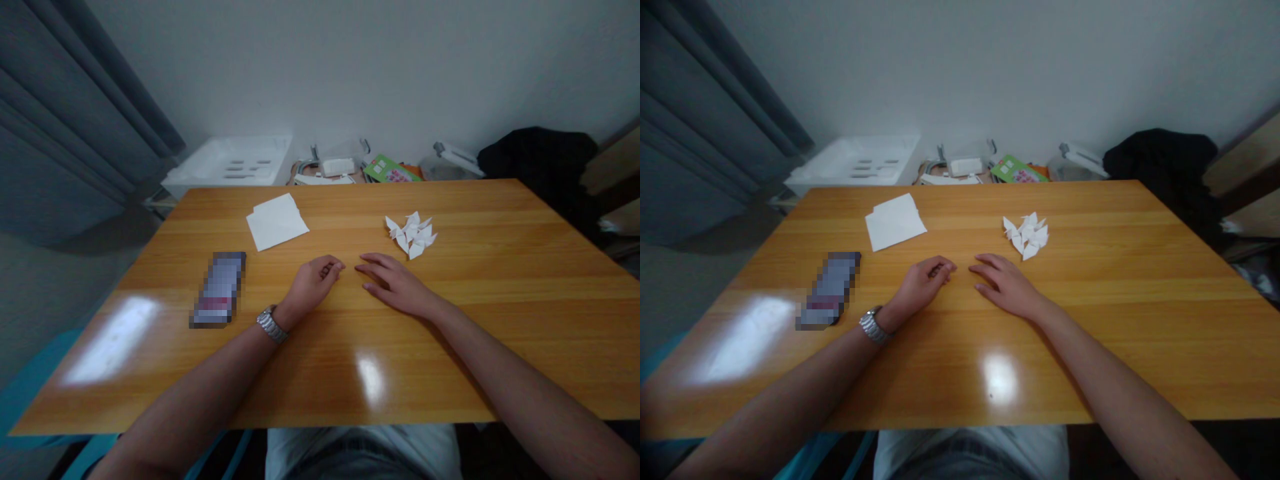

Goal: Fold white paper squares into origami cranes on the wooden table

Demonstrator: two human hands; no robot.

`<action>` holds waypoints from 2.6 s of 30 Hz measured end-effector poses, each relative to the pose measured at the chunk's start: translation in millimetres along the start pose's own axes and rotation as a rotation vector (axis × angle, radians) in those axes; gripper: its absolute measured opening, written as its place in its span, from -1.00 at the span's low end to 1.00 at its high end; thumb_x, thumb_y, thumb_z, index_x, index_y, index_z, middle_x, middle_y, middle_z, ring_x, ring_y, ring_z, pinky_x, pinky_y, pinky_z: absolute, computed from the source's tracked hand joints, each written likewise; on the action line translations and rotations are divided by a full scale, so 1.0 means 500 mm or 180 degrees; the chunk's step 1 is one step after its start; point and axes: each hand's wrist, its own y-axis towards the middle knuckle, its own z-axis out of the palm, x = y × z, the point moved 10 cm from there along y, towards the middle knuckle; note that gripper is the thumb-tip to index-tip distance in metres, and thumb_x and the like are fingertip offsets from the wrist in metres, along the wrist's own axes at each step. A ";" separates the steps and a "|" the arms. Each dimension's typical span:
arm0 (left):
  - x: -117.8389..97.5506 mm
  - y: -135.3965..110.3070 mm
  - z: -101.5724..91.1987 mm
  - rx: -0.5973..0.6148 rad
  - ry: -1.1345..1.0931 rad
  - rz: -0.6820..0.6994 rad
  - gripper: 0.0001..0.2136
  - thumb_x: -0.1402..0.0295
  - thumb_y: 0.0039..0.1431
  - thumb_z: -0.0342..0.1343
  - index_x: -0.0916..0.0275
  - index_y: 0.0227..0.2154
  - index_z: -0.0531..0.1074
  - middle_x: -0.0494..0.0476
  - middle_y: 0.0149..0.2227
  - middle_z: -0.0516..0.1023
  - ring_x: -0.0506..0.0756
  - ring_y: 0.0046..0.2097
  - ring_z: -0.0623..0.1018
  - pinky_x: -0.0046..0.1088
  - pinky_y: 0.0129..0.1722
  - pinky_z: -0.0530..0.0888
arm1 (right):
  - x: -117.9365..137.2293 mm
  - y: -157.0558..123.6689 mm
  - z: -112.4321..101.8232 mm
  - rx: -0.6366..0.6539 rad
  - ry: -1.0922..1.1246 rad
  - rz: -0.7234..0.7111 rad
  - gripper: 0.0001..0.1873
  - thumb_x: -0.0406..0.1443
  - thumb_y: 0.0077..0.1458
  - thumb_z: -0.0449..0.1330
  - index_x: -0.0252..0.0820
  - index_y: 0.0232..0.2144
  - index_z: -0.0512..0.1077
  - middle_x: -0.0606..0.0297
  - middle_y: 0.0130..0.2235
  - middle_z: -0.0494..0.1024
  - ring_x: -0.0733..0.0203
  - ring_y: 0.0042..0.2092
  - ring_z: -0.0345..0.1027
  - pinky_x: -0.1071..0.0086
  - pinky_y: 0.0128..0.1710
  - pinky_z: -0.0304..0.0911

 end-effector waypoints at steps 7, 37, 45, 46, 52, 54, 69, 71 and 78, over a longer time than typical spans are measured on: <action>-0.034 0.005 -0.007 0.0203 0.0451 0.0267 -0.79 0.26 0.39 0.03 0.21 -0.13 0.51 0.11 -0.20 0.64 0.09 -0.19 0.61 -0.41 -0.17 0.51 | -0.003 0.002 0.007 0.0012 0.0028 -0.0027 -0.59 -0.18 0.32 0.17 -0.14 0.16 0.45 -0.04 0.26 0.39 -0.10 0.29 0.27 -0.07 0.28 0.24; 0.153 0.124 -0.275 0.0245 0.2351 -0.0124 -0.66 0.14 0.20 0.11 0.23 -0.06 0.43 0.28 -0.01 0.51 0.27 0.02 0.49 -0.19 0.08 0.40 | -0.001 0.005 0.005 -0.0040 0.0183 -0.0012 -0.62 -0.20 0.31 0.18 -0.11 0.14 0.47 -0.02 0.27 0.40 -0.08 0.28 0.30 -0.07 0.26 0.25; 0.147 0.130 -0.283 0.0392 0.2397 -0.0106 -0.62 0.08 0.21 0.08 0.23 -0.07 0.50 0.25 -0.04 0.57 0.23 -0.03 0.53 -0.27 0.00 0.41 | 0.000 0.005 0.002 -0.0035 0.0190 -0.0039 -0.62 -0.19 0.31 0.18 -0.08 0.14 0.46 0.00 0.27 0.39 -0.07 0.28 0.30 -0.09 0.24 0.26; 0.140 0.128 -0.281 0.0415 0.2391 -0.0064 -0.63 0.08 0.23 0.06 0.22 -0.07 0.51 0.23 -0.06 0.58 0.22 -0.05 0.54 -0.30 -0.03 0.41 | 0.000 0.004 0.002 -0.0045 0.0197 -0.0040 -0.62 -0.19 0.31 0.18 -0.07 0.14 0.46 0.01 0.28 0.39 -0.07 0.28 0.30 -0.09 0.25 0.26; 0.103 0.115 -0.272 0.0405 0.2657 0.0112 -0.64 0.13 0.38 -0.12 0.21 -0.11 0.52 0.22 -0.13 0.63 0.19 -0.13 0.57 -0.36 -0.12 0.39 | -0.003 0.003 0.004 -0.0040 0.0162 -0.0046 -0.61 -0.18 0.31 0.17 -0.09 0.14 0.46 0.00 0.28 0.39 -0.07 0.28 0.29 -0.08 0.26 0.25; 0.101 0.112 -0.270 0.0407 0.2951 0.0097 -0.62 0.15 0.41 -0.17 0.21 -0.12 0.52 0.24 -0.12 0.63 0.20 -0.12 0.58 -0.37 -0.14 0.38 | -0.004 0.003 0.004 -0.0042 0.0170 -0.0027 -0.61 -0.17 0.31 0.17 -0.07 0.15 0.46 0.01 0.28 0.39 -0.08 0.28 0.29 -0.10 0.25 0.25; 0.128 0.108 -0.314 -0.0106 0.2292 -0.0202 -0.68 0.12 0.31 0.04 0.19 -0.25 0.62 0.20 -0.18 0.68 0.20 -0.17 0.60 -0.34 -0.18 0.42 | -0.007 0.001 0.006 -0.0028 0.0242 -0.0028 -0.60 -0.18 0.31 0.17 -0.02 0.16 0.45 0.04 0.29 0.38 -0.07 0.29 0.28 -0.11 0.26 0.24; 0.122 0.109 -0.321 -0.0240 0.2254 -0.0154 -0.69 0.13 0.31 0.05 0.20 -0.25 0.62 0.21 -0.18 0.68 0.22 -0.17 0.60 -0.31 -0.16 0.43 | -0.008 0.001 0.005 -0.0030 0.0243 -0.0023 -0.60 -0.18 0.31 0.18 -0.02 0.16 0.45 0.04 0.29 0.38 -0.08 0.29 0.28 -0.12 0.26 0.24; 0.099 0.111 -0.339 -0.0664 0.2167 -0.0012 -0.72 0.13 0.26 0.14 0.22 -0.27 0.62 0.22 -0.21 0.66 0.20 -0.22 0.59 -0.30 -0.18 0.44 | -0.004 0.002 0.005 -0.0029 0.0189 -0.0061 -0.62 -0.18 0.31 0.17 -0.08 0.14 0.46 0.00 0.26 0.40 -0.07 0.28 0.30 -0.09 0.25 0.26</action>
